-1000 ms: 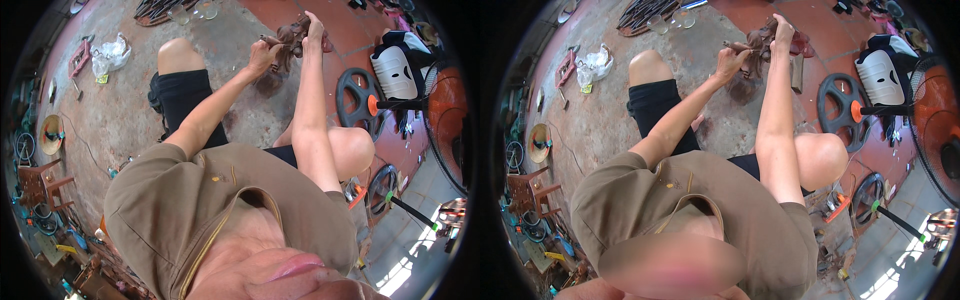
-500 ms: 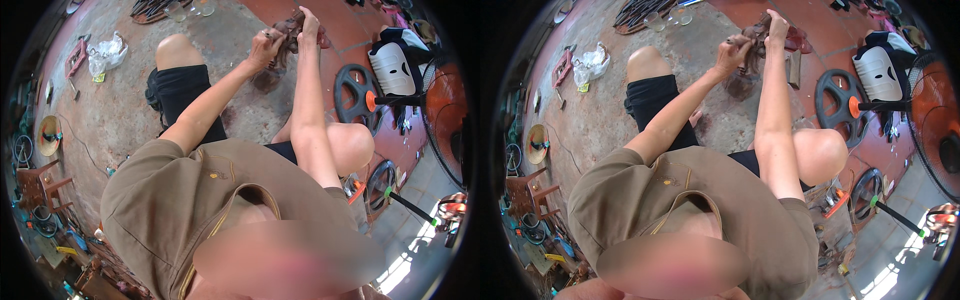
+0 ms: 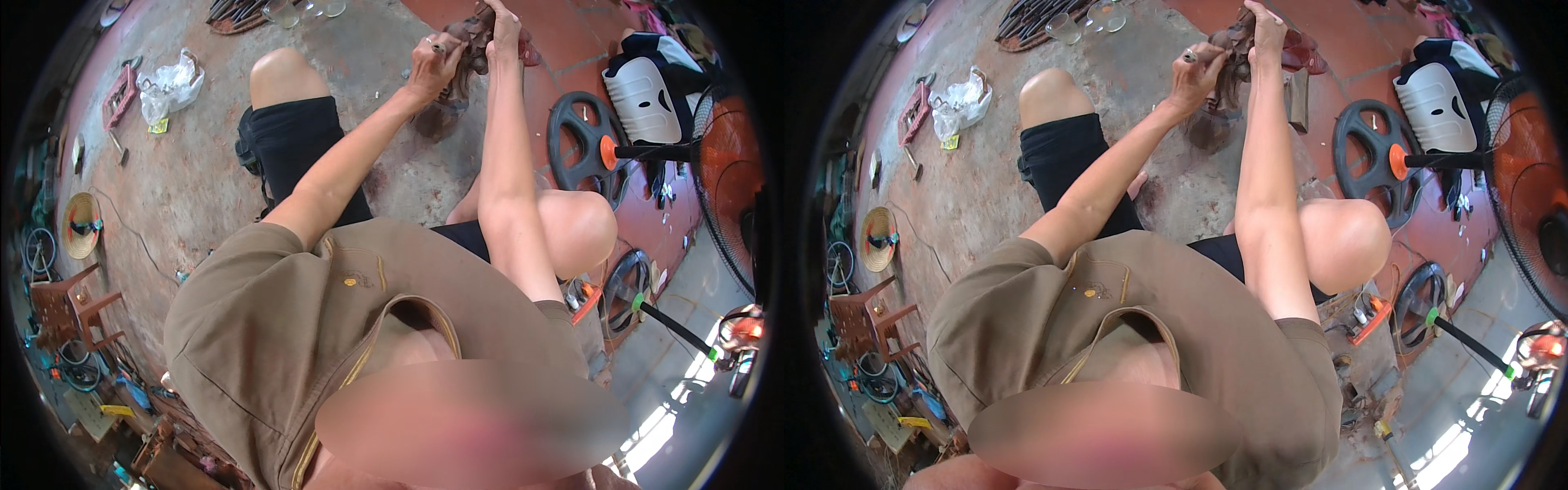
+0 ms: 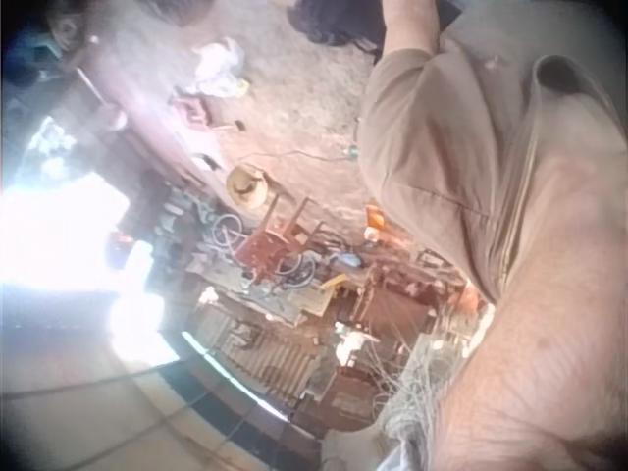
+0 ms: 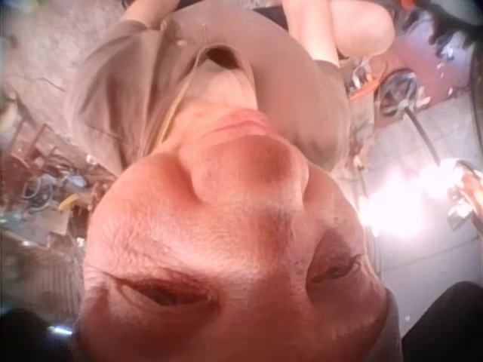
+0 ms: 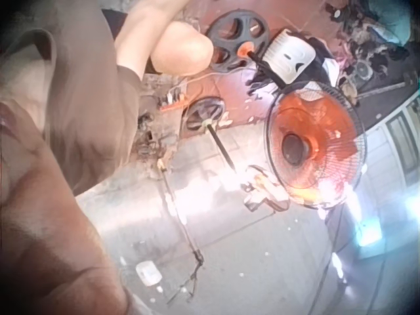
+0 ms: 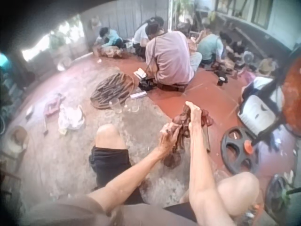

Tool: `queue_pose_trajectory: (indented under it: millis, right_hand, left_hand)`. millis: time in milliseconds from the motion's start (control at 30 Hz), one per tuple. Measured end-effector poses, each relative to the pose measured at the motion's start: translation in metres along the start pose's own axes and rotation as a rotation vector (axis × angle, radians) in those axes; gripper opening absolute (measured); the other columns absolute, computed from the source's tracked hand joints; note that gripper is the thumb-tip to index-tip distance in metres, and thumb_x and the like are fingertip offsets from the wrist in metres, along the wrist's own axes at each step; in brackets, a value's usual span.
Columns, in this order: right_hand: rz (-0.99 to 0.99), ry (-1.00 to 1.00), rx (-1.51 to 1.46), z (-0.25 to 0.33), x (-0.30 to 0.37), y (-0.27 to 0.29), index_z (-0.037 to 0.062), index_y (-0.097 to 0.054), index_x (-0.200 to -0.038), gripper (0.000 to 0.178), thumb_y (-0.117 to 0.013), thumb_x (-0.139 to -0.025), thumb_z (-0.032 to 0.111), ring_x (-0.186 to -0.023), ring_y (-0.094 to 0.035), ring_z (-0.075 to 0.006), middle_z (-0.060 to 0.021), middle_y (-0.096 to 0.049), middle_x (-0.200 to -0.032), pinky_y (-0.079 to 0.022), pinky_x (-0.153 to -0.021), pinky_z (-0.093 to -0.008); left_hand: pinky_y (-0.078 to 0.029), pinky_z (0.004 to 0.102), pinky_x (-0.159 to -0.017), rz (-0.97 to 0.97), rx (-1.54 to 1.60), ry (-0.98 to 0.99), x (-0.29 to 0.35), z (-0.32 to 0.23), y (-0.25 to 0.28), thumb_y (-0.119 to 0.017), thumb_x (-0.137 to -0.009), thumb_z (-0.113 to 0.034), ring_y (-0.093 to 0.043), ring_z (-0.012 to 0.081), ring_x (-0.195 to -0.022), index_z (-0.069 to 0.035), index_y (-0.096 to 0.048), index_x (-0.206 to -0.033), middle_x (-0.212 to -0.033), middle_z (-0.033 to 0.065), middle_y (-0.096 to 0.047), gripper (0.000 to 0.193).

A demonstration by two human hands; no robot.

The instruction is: The person sits on the floor and carves a piece of wood using a small chisel. They hold the wood in their left hand and use the chisel in their right hand to shape the object, occasionally rotating it to work on different sides.

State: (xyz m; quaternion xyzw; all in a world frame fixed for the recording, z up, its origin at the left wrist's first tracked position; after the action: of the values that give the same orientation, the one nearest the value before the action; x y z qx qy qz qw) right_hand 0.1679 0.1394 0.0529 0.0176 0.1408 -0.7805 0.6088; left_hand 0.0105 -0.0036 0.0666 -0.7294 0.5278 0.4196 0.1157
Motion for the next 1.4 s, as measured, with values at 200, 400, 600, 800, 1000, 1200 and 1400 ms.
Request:
queue_pose_trajectory:
  millis: [200, 400, 600, 800, 1000, 1200, 1400]
  right_hand:
    - [0.090, -0.159, -0.407, 0.052, 0.033, -0.010, 0.0022, -0.071, -0.081, 0.008, -0.073, -0.079, 0.010, -0.072, -0.062, -0.0131, -0.0024, -0.068, -0.081, -0.048, -0.069, -0.0302]
    - [0.027, -0.142, -0.170, 0.042, 0.028, -0.027, 0.0113, -0.065, -0.073, 0.014, -0.066, -0.085, 0.017, -0.059, -0.053, -0.0098, 0.0027, -0.059, -0.067, -0.041, -0.056, -0.0263]
    - [-0.026, -0.191, -0.212, 0.037, 0.027, -0.017, 0.0076, -0.066, -0.075, 0.013, -0.068, -0.083, 0.017, -0.064, -0.058, -0.0122, -0.0008, -0.063, -0.072, -0.045, -0.063, -0.0278]
    - [-0.115, -0.139, -0.313, 0.050, 0.028, -0.002, -0.0011, -0.070, -0.083, 0.013, -0.073, -0.078, 0.011, -0.078, -0.062, -0.0153, -0.0058, -0.068, -0.084, -0.047, -0.073, -0.0310]
    - [-0.099, -0.199, -0.299, 0.056, 0.030, -0.013, -0.0035, -0.070, -0.093, 0.019, -0.070, -0.081, 0.011, -0.078, -0.064, -0.0168, -0.0084, -0.069, -0.088, -0.050, -0.072, -0.0308]
    - [-0.076, -0.206, -0.227, 0.057, 0.036, -0.021, -0.0034, -0.071, -0.091, 0.018, -0.067, -0.084, 0.012, -0.079, -0.063, -0.0144, -0.0060, -0.069, -0.088, -0.048, -0.074, -0.0296]
    - [-0.038, -0.196, -0.231, 0.056, 0.043, -0.028, -0.0009, -0.070, -0.089, 0.016, -0.067, -0.085, 0.014, -0.078, -0.062, -0.0124, -0.0027, -0.067, -0.084, -0.047, -0.073, -0.0288]
  left_hand:
    - [-0.052, 0.0324, -0.067, 0.179, 0.025, 0.392, 0.039, 0.034, 0.009, -0.069, -0.086, -0.015, -0.070, 0.0213, -0.074, -0.003, -0.070, -0.091, -0.080, 0.0124, -0.071, 0.013]
    - [-0.052, 0.0325, -0.068, -0.042, 0.204, 0.239, -0.017, -0.010, 0.001, -0.067, -0.087, -0.015, -0.070, 0.0220, -0.076, -0.003, -0.070, -0.091, -0.085, 0.0123, -0.070, 0.013]
    - [-0.052, 0.0364, -0.068, -0.022, 0.023, -0.060, -0.008, 0.002, -0.002, -0.071, -0.084, -0.013, -0.066, 0.0307, -0.077, -0.004, -0.070, -0.090, -0.082, 0.0131, -0.068, 0.011]
    - [-0.052, 0.0385, -0.066, 0.240, -0.004, 0.490, 0.051, 0.037, 0.007, -0.070, -0.084, -0.020, -0.068, 0.0316, -0.072, -0.002, -0.071, -0.091, -0.076, 0.0159, -0.069, 0.020]
    - [-0.052, 0.0396, -0.065, 0.149, 0.020, 0.470, 0.052, 0.039, 0.012, -0.068, -0.084, -0.020, -0.069, 0.0312, -0.072, 0.001, -0.069, -0.087, -0.074, 0.0185, -0.068, 0.021]
    - [-0.053, 0.0371, -0.064, 0.078, 0.049, 0.523, 0.060, 0.040, 0.008, -0.068, -0.085, -0.018, -0.071, 0.0270, -0.073, 0.002, -0.068, -0.089, -0.078, 0.0170, -0.070, 0.020]
    - [-0.052, 0.0328, -0.066, 0.090, 0.063, 0.639, 0.057, 0.030, 0.020, -0.072, -0.081, -0.011, -0.067, 0.0192, -0.071, 0.001, -0.067, -0.090, -0.077, 0.0109, -0.069, 0.016]
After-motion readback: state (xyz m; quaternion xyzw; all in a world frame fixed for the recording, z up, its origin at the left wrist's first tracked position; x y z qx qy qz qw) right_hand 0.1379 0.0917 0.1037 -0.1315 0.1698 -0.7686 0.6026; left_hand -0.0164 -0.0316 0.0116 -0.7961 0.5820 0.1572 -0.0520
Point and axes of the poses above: each hand's wrist, its own x-axis away from the middle knuckle, its own y-axis out of the back of the hand, z = x × y, the point moved 3 cm from there along -x, towards the middle knuckle
